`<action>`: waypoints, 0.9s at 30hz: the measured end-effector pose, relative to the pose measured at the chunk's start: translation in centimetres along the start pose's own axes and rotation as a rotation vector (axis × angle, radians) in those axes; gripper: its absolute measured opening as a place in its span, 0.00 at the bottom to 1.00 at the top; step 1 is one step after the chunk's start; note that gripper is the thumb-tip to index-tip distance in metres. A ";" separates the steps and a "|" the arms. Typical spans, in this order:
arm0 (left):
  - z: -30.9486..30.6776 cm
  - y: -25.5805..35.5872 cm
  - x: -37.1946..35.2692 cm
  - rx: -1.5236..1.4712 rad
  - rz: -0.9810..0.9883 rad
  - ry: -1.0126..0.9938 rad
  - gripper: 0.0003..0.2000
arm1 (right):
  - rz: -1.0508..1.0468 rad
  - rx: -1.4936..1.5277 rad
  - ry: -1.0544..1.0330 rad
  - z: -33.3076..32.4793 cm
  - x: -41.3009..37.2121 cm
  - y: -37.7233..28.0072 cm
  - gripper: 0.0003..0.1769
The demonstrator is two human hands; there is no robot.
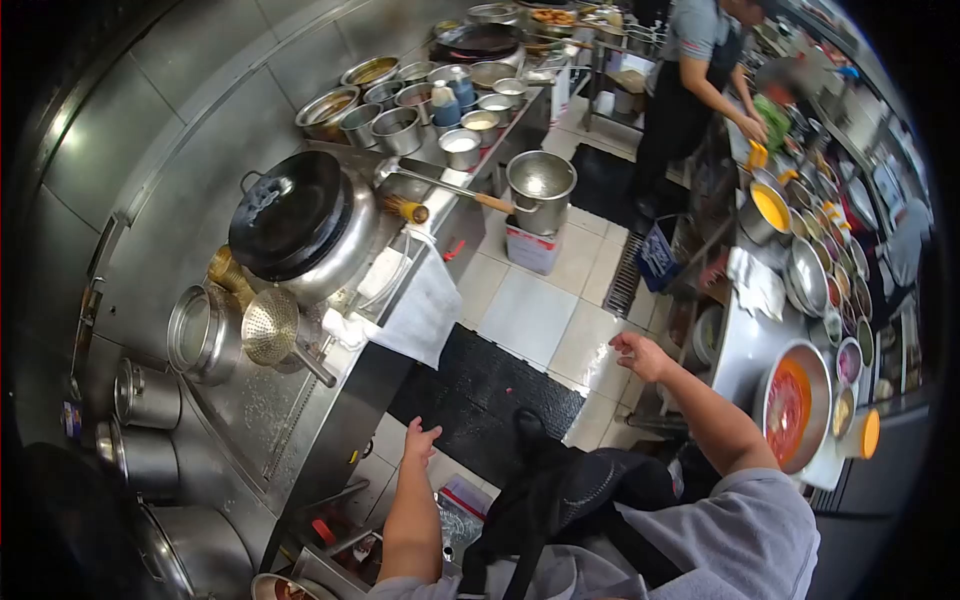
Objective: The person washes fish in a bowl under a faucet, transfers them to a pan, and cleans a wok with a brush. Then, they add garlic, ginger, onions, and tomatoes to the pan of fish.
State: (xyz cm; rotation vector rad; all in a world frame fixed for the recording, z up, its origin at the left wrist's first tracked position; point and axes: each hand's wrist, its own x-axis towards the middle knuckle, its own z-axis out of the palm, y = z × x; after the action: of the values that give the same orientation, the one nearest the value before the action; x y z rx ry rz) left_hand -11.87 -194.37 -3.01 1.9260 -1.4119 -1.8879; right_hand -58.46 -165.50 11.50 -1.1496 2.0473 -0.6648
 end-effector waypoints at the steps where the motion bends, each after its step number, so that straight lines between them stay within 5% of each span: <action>1: 0.0 1.1 1.7 -0.060 -0.049 0.019 0.45 | -0.008 -0.004 -0.016 -0.6 1.9 -0.9 0.24; 8: 0.4 13.5 12.3 -0.387 0.049 0.273 0.45 | -0.138 -0.256 -0.113 -3.9 9.8 -6.4 0.24; 13: 1.2 15.8 18.1 -0.506 -0.016 0.024 0.43 | -0.110 -0.291 -0.211 -2.2 11.6 -9.0 0.22; 15: 3.0 17.1 17.1 -0.287 0.023 -0.060 0.37 | -0.149 -0.299 -0.226 -1.1 12.7 -10.2 0.22; 17: 6.3 13.4 19.1 -0.041 0.443 -0.145 0.40 | -0.186 -0.308 -0.263 0.2 14.0 -11.8 0.22; 19: 9.2 10.7 18.2 0.402 0.473 -0.217 0.34 | -0.230 -0.240 -0.318 2.3 16.5 -13.6 0.24; 20: 10.3 10.0 16.9 0.382 0.555 -0.313 0.33 | -0.319 -0.248 -0.329 4.6 18.5 -12.7 0.27; 21: 10.1 13.6 11.4 0.246 0.323 -0.517 0.33 | -0.397 -0.254 -0.329 6.6 19.8 -11.6 0.29; 23: 12.7 11.7 10.2 -0.024 0.366 -0.478 0.30 | -0.239 -0.247 -0.424 8.7 20.3 -16.0 0.35; 25: 12.3 12.6 8.6 -0.252 -0.022 -0.743 0.28 | -0.225 -0.068 -0.427 13.2 21.6 -14.5 0.38; 26: 11.1 13.8 7.3 -0.237 -0.026 -0.758 0.28 | -0.211 -0.062 -0.412 13.9 22.2 -15.1 0.38; 27: 9.2 15.6 5.8 -0.180 0.177 -0.859 0.28 | -0.162 -0.066 -0.413 14.4 22.8 -15.8 0.35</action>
State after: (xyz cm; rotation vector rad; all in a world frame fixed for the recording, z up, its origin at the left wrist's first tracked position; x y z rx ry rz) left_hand -28.77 -202.23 0.50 0.8660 -1.4126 -2.7646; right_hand -47.68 -194.39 6.32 -1.3734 1.6497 -0.3954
